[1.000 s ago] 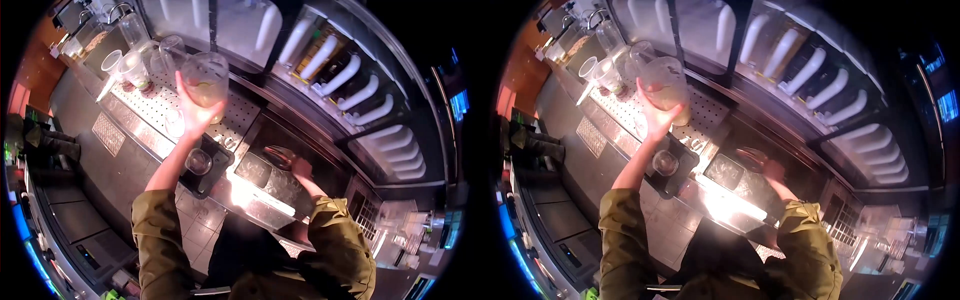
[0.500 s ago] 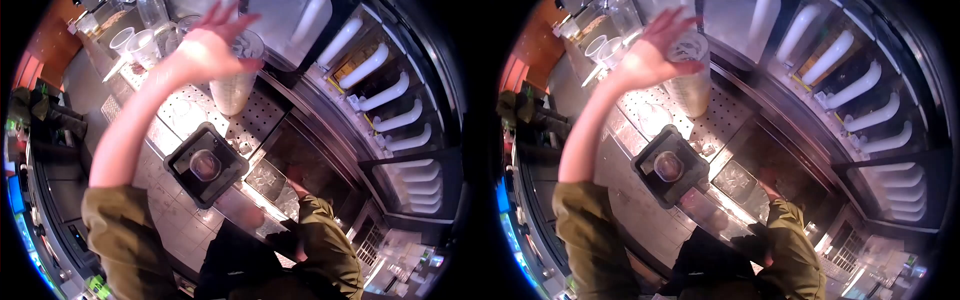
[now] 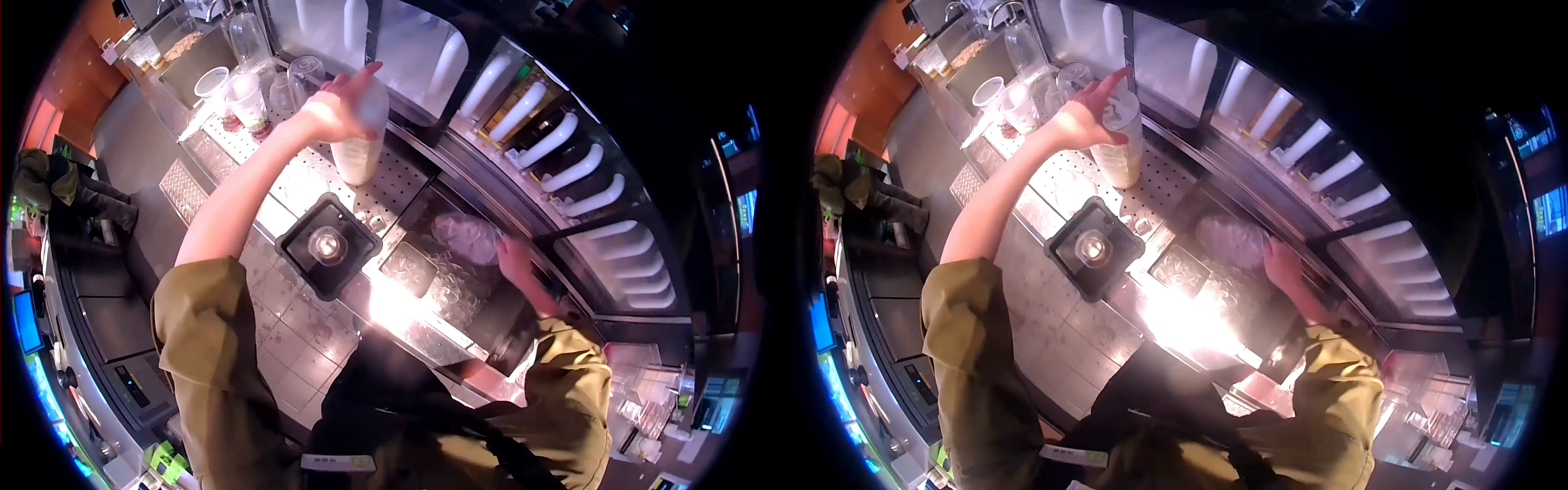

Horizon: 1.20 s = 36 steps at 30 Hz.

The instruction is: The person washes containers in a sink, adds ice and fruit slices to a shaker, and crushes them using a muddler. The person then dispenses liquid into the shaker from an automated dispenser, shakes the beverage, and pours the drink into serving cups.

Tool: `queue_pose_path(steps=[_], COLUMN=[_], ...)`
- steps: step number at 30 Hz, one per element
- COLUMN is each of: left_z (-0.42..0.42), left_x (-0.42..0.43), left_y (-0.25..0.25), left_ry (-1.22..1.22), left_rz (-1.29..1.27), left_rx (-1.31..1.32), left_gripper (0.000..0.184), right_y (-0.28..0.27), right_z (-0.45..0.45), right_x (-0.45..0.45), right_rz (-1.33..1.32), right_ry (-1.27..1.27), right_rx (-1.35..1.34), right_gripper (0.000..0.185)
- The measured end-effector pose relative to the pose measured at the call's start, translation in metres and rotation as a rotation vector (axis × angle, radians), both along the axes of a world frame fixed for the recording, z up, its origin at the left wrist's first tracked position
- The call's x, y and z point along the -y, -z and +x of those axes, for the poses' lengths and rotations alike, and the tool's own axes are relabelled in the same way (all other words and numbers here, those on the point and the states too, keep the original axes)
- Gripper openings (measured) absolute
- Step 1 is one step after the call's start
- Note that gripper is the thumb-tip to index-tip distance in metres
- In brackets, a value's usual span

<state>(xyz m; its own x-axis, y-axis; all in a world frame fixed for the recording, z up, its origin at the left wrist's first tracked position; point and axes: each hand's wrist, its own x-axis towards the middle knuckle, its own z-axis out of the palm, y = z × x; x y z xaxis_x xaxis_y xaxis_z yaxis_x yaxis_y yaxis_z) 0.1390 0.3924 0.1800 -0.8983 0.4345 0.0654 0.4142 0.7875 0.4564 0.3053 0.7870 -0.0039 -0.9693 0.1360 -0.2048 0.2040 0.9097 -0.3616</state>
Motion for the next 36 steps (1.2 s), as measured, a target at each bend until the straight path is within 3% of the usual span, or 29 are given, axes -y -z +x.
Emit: queue_pose_path(steps=[4, 5, 6, 10, 12, 14, 16, 19, 26, 29, 32, 36], left_z=[-0.004, 0.007, 0.008, 0.004, 0.001, -0.004, 0.002, 0.001, -0.004, -0.007, -0.033, -0.020], left_x=[0.007, 0.006, 0.006, 0.007, 0.013, 0.010, 0.005, 0.012, 0.011, 0.021, 0.036, 0.010], left_y=[0.012, 0.000, 0.001, 0.008, 0.013, 0.020, 0.015, 0.019, 0.024, 0.032, 0.059, 0.046], left_ry=[0.150, 0.070, 0.065, 0.063, 0.132, 0.227, 0.154, 0.112, 0.127, 0.189, 0.313, 0.321], left_rz=[0.155, 0.196, 0.210, 0.248, 0.367, 0.488, 0.527, 0.450, 0.480, 0.503, 0.439, 0.591], left_rx=[-0.164, 0.025, 0.001, -0.013, -0.034, -0.054, 0.013, -0.059, -0.024, -0.001, -0.058, 0.031], left_gripper=[0.110, 0.111, 0.112, 0.113, 0.116, 0.119, 0.121, 0.119, 0.116, 0.109, 0.103, 0.098], right_y=[-0.108, -0.128, -0.147, -0.193, -0.216, -0.195, -0.203, -0.231, -0.233, -0.232, -0.204, -0.152], right_z=[-0.037, -0.048, -0.060, -0.109, -0.124, -0.153, -0.143, -0.140, -0.138, -0.134, -0.142, -0.143], right_x=[0.039, 0.052, 0.065, 0.113, 0.136, 0.132, 0.137, 0.142, 0.142, 0.142, 0.148, 0.129], right_rz=[-0.136, -0.157, -0.173, -0.034, 0.029, 0.128, 0.171, 0.140, 0.200, 0.010, 0.003, 0.055], right_ry=[-0.100, -0.127, -0.155, -0.228, -0.218, -0.134, -0.203, -0.246, -0.278, -0.366, -0.340, -0.225], right_rx=[-0.191, -0.244, -0.302, -0.507, -0.434, -0.409, -0.644, -0.348, -0.417, -0.340, -0.446, -0.586], right_gripper=[0.027, 0.027, 0.027, 0.029, 0.027, 0.029, 0.030, 0.031, 0.031, 0.019, 0.020, 0.022])
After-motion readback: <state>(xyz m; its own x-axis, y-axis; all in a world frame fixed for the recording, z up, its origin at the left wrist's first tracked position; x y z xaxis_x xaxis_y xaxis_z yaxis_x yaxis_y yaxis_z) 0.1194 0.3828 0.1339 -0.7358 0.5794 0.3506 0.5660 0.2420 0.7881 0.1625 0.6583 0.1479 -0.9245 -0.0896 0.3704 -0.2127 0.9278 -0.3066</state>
